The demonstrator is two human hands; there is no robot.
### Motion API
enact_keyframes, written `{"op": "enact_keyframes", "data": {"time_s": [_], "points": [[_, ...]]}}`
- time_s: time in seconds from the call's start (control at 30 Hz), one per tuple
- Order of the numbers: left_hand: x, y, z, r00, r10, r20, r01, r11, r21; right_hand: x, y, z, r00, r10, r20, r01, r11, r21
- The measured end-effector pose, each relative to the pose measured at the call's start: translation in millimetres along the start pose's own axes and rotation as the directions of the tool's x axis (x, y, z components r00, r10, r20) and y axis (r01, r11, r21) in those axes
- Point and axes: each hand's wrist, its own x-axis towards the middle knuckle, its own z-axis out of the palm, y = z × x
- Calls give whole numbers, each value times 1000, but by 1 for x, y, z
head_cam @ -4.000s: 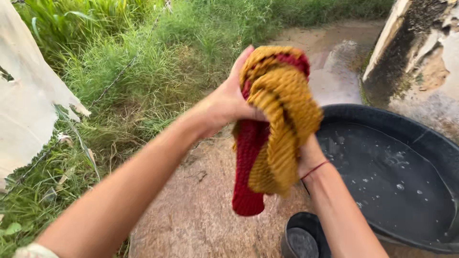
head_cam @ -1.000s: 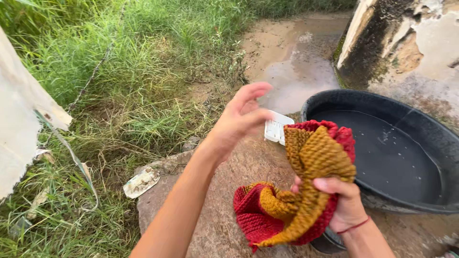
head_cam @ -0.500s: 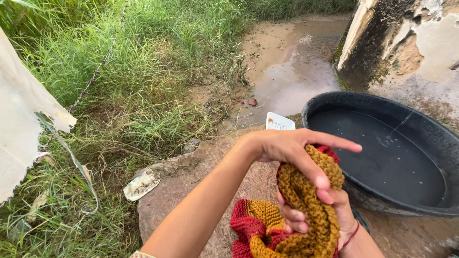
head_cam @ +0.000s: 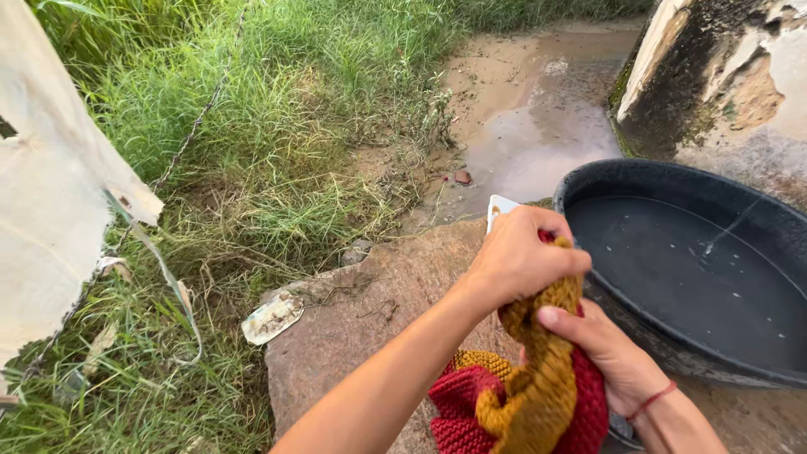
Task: The person washes a red and yellow knitted cloth and a multi-colored rug by hand, dipping them into a tub of water and wringing them out.
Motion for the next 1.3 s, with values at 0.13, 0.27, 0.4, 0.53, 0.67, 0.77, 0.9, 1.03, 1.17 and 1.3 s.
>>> {"op": "enact_keyframes", "data": {"time_s": [0.13, 0.27, 0.4, 0.53, 0.67, 0.77, 0.9, 1.03, 1.17, 1.3], "points": [[3, 12, -5, 977, -162, -137, 174, 981, 84, 2, -7, 30, 916, -372, -151, 211, 766, -607], [-5, 37, 11, 929, -33, -370, 113, 974, 196, 7, 7, 52, 695, -656, -294, 314, 644, -698], [-2, 44, 12, 963, -72, -258, 73, 997, -7, 9, -5, 40, 784, -593, -183, 461, 753, -469], [26, 19, -26, 984, -86, 154, 154, 842, -517, -6, -19, 14, 927, -342, 156, 322, 937, 137], [37, 0, -36, 907, 255, 336, 83, 674, -734, 4, -12, -2, 789, -371, 489, 281, 927, 250], [32, -2, -46, 641, 391, 660, 316, 650, -691, 6, 3, -4, 786, -382, 486, 100, 855, 509], [27, 7, -23, 778, 209, 592, 151, 852, -501, 8, 0, -13, 842, -262, 473, 45, 906, 421], [18, 13, -4, 969, 12, 247, 56, 962, -265, 11, -7, -15, 965, -15, 263, -44, 975, 219], [8, 18, -7, 991, -123, 45, 122, 992, 29, 13, -6, -4, 989, 12, 149, -10, 1000, -20], [1, 17, -12, 988, -153, -24, 155, 972, 179, 16, -2, 16, 995, 8, 103, -1, 998, -67]]}}
